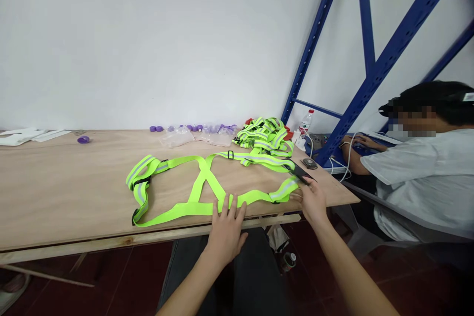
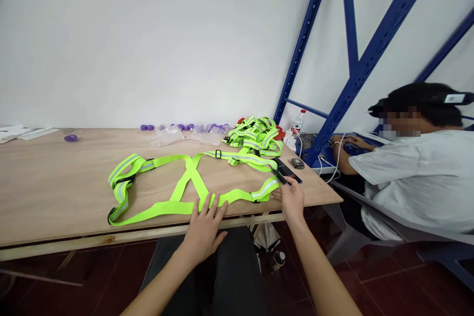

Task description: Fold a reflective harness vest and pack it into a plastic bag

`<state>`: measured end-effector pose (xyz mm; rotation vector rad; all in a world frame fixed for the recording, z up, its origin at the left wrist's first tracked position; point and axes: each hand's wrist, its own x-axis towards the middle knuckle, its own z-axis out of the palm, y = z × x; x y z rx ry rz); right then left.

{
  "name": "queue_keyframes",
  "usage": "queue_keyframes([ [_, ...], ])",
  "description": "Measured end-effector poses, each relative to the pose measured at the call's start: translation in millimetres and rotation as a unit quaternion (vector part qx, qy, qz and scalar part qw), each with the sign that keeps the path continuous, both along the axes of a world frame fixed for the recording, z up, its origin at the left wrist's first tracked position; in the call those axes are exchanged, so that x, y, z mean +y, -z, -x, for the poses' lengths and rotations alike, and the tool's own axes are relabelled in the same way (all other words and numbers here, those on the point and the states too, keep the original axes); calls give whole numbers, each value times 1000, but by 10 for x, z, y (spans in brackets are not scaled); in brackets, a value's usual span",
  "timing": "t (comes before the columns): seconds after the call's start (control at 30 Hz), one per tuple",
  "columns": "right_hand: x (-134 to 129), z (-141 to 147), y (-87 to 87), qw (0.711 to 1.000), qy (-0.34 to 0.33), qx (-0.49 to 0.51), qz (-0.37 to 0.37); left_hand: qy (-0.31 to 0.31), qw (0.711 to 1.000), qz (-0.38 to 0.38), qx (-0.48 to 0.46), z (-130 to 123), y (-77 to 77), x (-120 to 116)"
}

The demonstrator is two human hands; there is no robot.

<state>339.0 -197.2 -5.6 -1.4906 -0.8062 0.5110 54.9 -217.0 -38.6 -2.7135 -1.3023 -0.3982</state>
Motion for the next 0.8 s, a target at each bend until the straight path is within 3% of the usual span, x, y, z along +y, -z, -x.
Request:
queue_keyframes([
  [0.07, -91, -45, 5, 992, -29, 122, 30, 0, 1000, -1, 1, 5, 8, -5],
  [0.13, -219, -74, 3, 982, -75, 148, 89, -1, 1000, -3, 2, 8, 6, -12],
  [0.3, -508, -177, 64, 954, -139, 130, 230, -1, 1000, -4, 1, -2, -4, -19],
  [0.4, -602, -251, 122, 940, -185, 44, 283, -1, 1000, 4, 2, -4, 4, -14],
  [0.53, -605, -190, 49, 945, -141, -202, 214, 3, 1000, 7, 2, 2, 8, -22],
  [0.63, -457, 126, -130, 905, -135, -383, 128, 6, 1000, 16, -2, 5, -28, -36],
  [0.7, -275, 464, -250, 870, -189, -448, 80, 7, 1000, 28, 0, 7, -74, -41],
  [0.8, 68, 1009, -358, 797, -346, -495, 18, 6, 999, 47, 7, 8, -156, -44],
])
